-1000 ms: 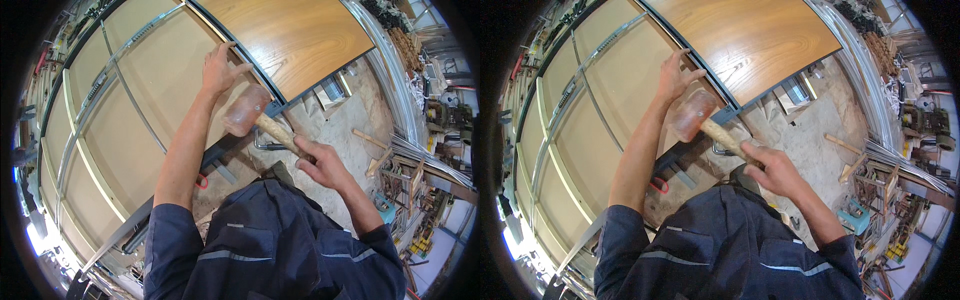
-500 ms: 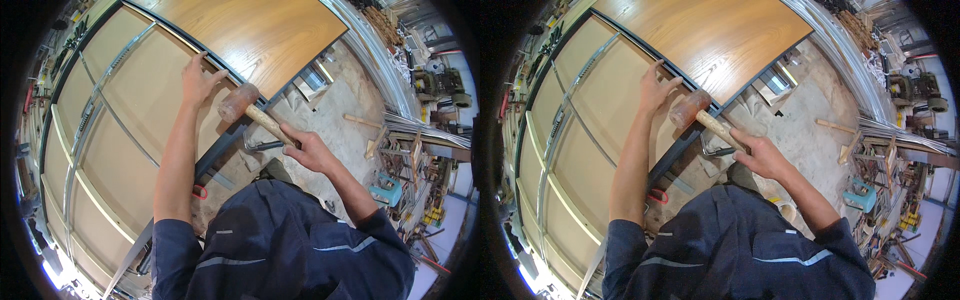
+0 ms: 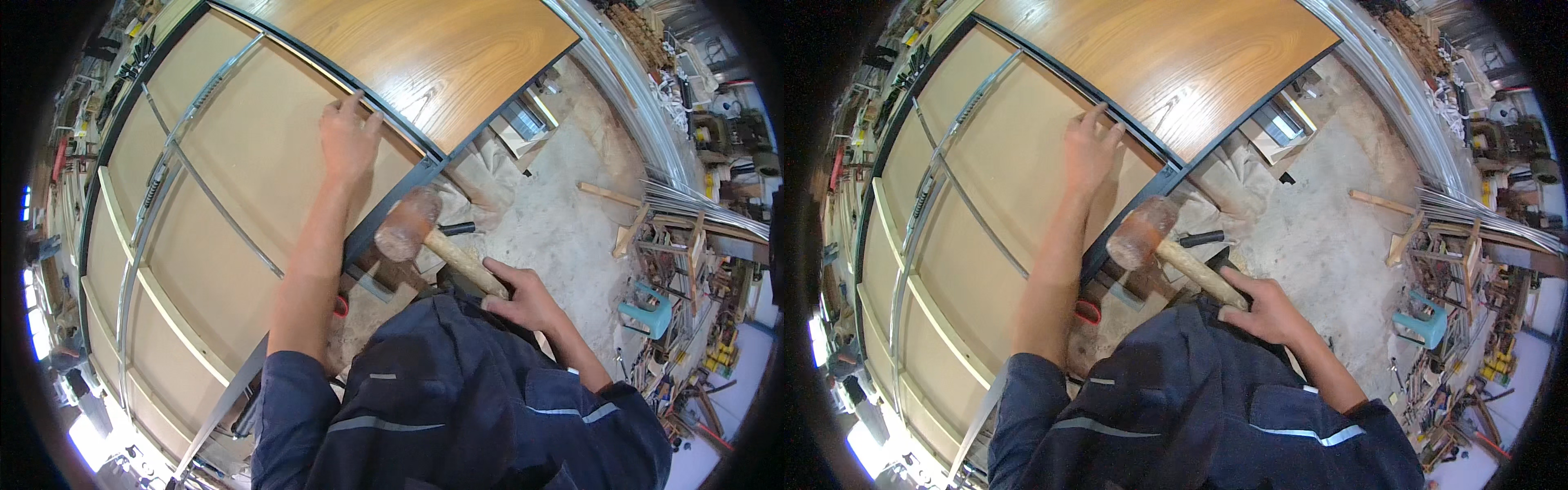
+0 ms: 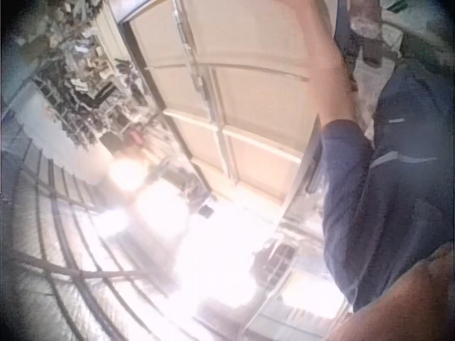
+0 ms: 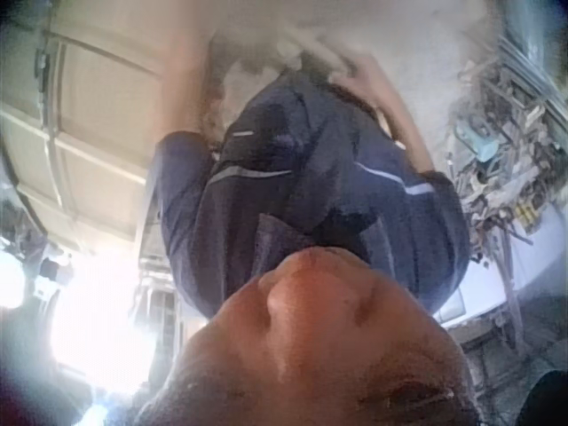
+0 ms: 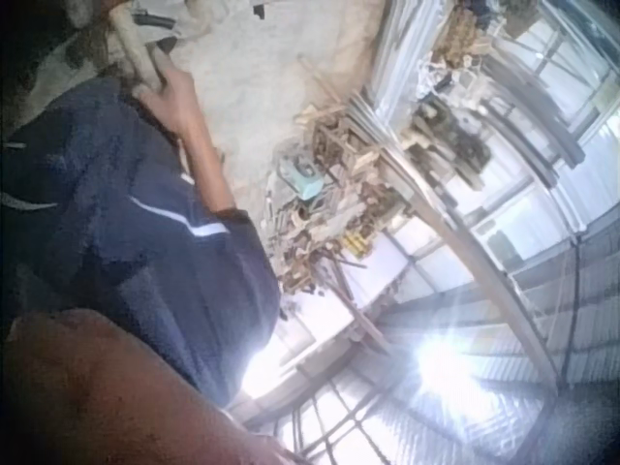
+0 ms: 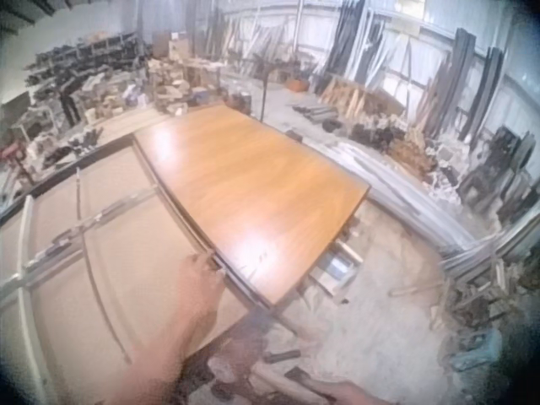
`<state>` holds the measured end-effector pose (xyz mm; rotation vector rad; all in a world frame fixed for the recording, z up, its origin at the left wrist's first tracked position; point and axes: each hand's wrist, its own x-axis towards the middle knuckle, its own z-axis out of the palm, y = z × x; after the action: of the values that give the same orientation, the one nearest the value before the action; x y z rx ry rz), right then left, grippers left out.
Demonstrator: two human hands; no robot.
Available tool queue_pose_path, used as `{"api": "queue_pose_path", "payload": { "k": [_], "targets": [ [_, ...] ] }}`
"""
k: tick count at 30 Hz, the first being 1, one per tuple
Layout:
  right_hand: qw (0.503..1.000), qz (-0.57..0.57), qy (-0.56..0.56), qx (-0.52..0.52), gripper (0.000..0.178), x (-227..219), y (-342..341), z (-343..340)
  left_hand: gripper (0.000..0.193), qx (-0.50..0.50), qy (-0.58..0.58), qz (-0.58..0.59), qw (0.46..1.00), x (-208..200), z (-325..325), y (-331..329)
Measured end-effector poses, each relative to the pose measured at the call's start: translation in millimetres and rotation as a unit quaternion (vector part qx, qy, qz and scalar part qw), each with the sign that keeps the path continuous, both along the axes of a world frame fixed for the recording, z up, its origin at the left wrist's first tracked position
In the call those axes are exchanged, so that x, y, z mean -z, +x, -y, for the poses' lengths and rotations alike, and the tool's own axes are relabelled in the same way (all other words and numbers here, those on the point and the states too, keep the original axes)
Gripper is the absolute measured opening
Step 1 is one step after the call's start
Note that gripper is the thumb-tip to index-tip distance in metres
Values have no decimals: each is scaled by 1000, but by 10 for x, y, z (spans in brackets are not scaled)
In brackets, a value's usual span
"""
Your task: The person assembles a wooden panel into a metal frame using a rubber mallet and a pry bar. They position the panel, tap it into place, and adjust the frame edges to secure the fit.
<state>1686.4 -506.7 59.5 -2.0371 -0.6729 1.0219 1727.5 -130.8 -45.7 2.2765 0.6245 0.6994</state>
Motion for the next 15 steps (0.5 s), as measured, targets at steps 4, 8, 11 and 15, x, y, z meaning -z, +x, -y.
{"api": "queue_pose_path", "payload": {
  "k": [4,8,11,15],
  "targets": [
    [997,-25,-14,68,72,115,8,409,34,-26,-302,13,953,-311,529,-119],
    [977,-111,5,184,71,221,201,682,35,-5,-469,15,883,-405,884,-163],
    [958,-164,17,233,73,187,490,771,35,-33,-455,15,890,-439,978,-129],
    [956,-168,67,230,74,235,926,849,35,-63,-417,-20,906,-464,1029,-94]
  ]
}}
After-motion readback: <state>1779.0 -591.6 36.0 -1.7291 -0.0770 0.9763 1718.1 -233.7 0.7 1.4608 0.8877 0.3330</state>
